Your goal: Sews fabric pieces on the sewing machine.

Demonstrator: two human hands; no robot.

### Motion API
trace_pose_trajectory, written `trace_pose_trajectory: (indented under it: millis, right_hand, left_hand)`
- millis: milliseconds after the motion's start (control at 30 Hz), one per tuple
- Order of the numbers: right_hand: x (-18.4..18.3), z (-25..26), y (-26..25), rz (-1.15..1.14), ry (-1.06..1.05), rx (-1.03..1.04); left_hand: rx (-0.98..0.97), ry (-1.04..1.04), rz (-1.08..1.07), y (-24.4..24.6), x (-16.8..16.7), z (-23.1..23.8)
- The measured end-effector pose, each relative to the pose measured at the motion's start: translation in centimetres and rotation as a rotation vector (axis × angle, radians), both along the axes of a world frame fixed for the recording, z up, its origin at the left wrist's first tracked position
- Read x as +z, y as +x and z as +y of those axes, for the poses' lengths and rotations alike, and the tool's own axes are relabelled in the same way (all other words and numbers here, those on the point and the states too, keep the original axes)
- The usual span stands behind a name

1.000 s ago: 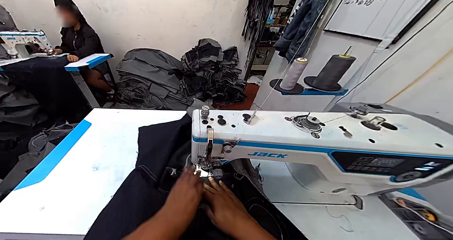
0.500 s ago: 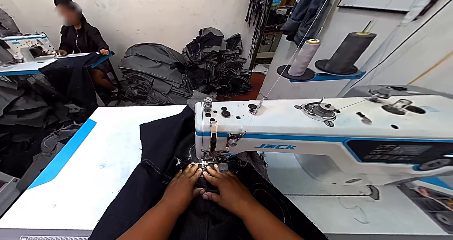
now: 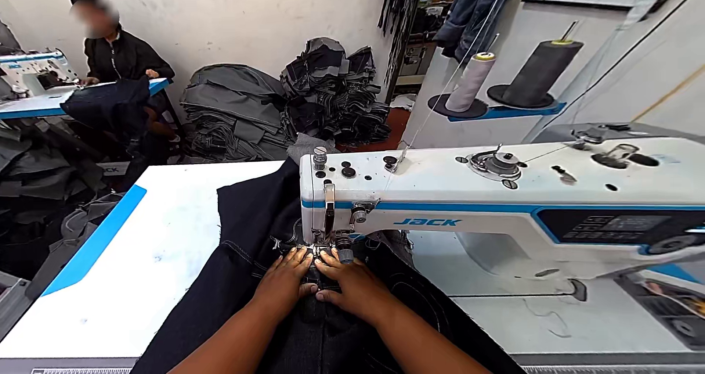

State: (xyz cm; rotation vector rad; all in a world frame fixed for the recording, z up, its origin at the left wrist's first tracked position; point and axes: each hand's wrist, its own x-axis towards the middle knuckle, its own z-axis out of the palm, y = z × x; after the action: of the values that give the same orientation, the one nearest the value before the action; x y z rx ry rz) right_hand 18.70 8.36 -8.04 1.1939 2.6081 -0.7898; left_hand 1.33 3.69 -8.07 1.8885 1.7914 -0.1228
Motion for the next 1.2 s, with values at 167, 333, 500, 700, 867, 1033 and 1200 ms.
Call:
trace_pose_trajectory:
  millis: [167, 333, 500, 700, 867, 1033, 1200]
  right_hand:
    - [0.1, -1.9, 0.7, 0.064, 0.081, -0.010]
    - [-0.3, -0.6, 0.9, 0.075, 0.062, -0.031]
    - [-0.5, 1.2, 0.1, 0.094, 0.086, -0.079]
    - [-0.5, 1.0, -0.6, 0.059, 0.135, -0.074]
    - [1.7, -3.5, 0.6, -0.065, -0.014, 0.013]
    - [0.8, -2.2, 1.2, -0.043, -0.012, -0.015]
    - [0.2, -0.2, 1.0, -0.025, 0.033, -0.050]
  left_hand:
    - [-0.016, -0.020, 0.000, -0.3, 0.3, 0.2]
    - [-0.037, -0.011, 0.030, -0.9, -0.2, 1.6]
    - [-0.051, 0.006, 0.053, -1.7, 0.2, 3.5]
    - [-0.071, 0.058, 0.092, -1.5, 0.2, 3.2]
    - [-0.049, -0.163, 0.169, 0.5, 2.1, -2.3]
    - [-0.014, -0.227, 0.255, 0.4, 2.4, -1.4]
    - [0.000, -0.211, 0.281, 0.3, 2.3, 0.5]
